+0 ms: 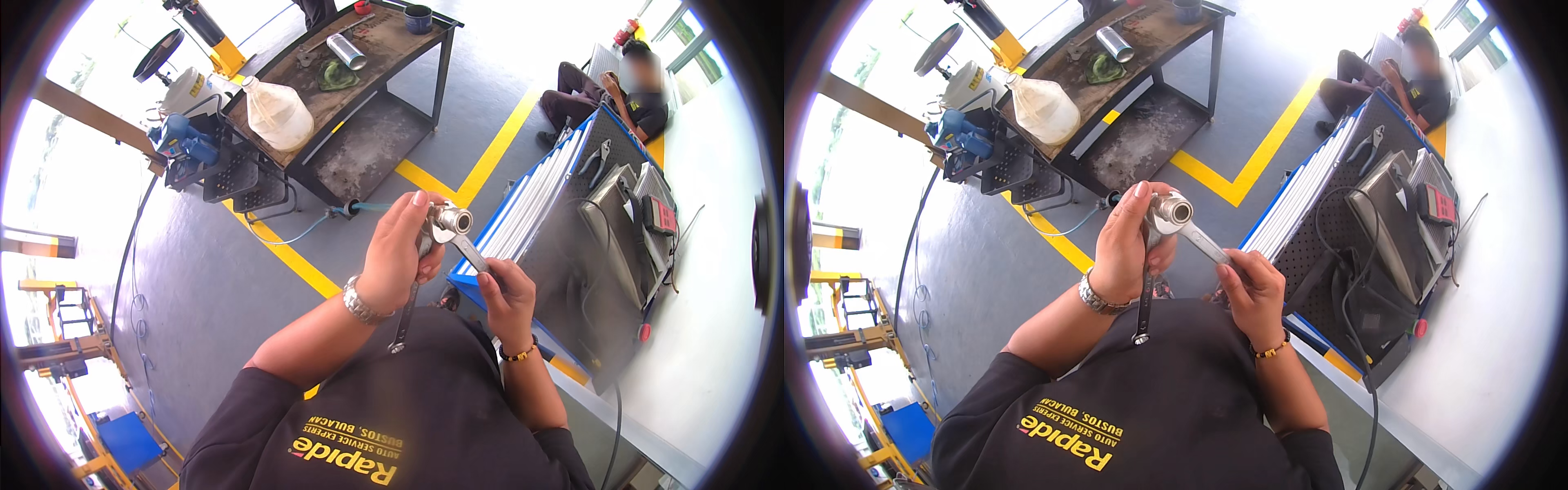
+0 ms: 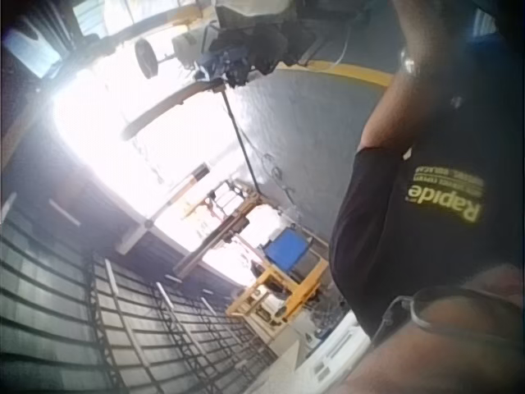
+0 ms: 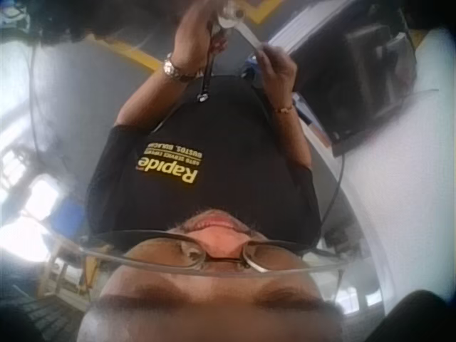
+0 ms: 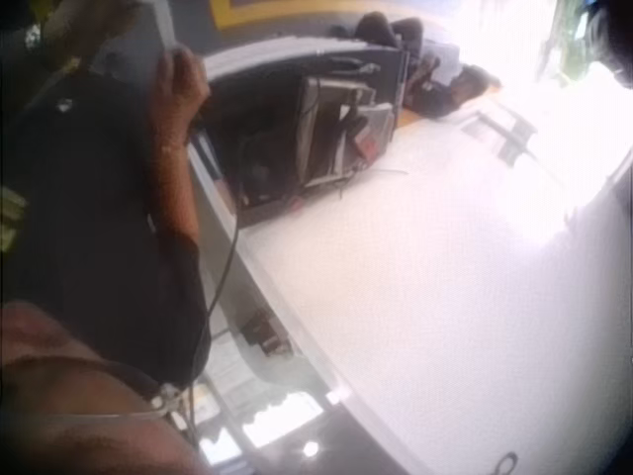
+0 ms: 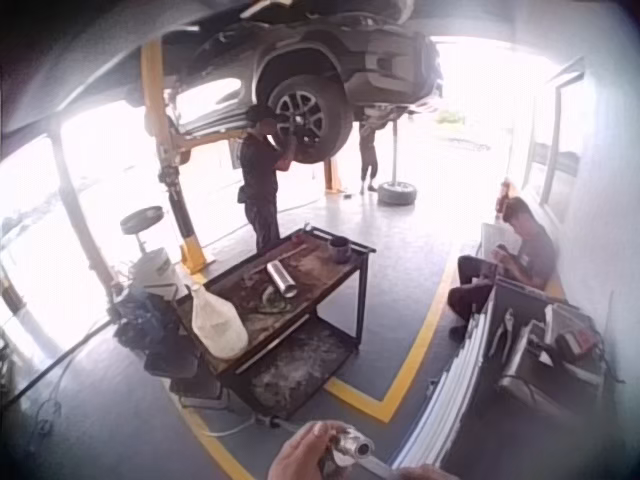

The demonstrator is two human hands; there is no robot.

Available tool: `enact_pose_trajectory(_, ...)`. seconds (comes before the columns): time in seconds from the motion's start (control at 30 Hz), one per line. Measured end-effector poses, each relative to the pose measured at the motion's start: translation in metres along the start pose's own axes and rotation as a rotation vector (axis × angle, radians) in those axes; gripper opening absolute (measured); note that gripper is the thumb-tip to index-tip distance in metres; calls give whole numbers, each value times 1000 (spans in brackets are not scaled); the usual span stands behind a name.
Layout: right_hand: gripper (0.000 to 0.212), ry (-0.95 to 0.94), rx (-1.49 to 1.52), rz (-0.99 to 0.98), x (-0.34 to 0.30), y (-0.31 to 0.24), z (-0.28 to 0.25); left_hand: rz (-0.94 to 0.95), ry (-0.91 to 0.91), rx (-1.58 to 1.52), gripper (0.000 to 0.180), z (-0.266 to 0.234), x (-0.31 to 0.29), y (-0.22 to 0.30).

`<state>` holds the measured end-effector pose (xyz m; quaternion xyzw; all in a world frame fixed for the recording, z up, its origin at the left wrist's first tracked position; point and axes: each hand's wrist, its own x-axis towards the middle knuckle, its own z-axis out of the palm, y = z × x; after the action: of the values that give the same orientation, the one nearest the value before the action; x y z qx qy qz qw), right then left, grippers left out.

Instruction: The person assembles a pneumatic fitting by attaching a hose to a metal connector using a wrench. They tighten the connection, inspect the assembly, and then place the wrench back in a toolbox. The person then picks up a clipboard and walks toward a vehicle lift.

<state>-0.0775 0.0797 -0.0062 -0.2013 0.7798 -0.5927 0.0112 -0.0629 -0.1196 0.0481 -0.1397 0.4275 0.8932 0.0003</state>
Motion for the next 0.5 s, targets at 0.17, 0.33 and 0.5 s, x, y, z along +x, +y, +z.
enact_pose_trajectory(0.17, 20, -5, -34, -46, -1, -5, -8, -49, -95, -1, 37, 0, -3, 5)
enact_pose_trajectory(0.33, 21, 16, -31, -52, -7, -8, -9, -48, -73, 35, 36, 2, -7, 4)
enact_pose_trajectory(0.5, 21, 26, -99, -71, -10, -17, -10, -24, -16, -16, 36, 1, -11, 2)
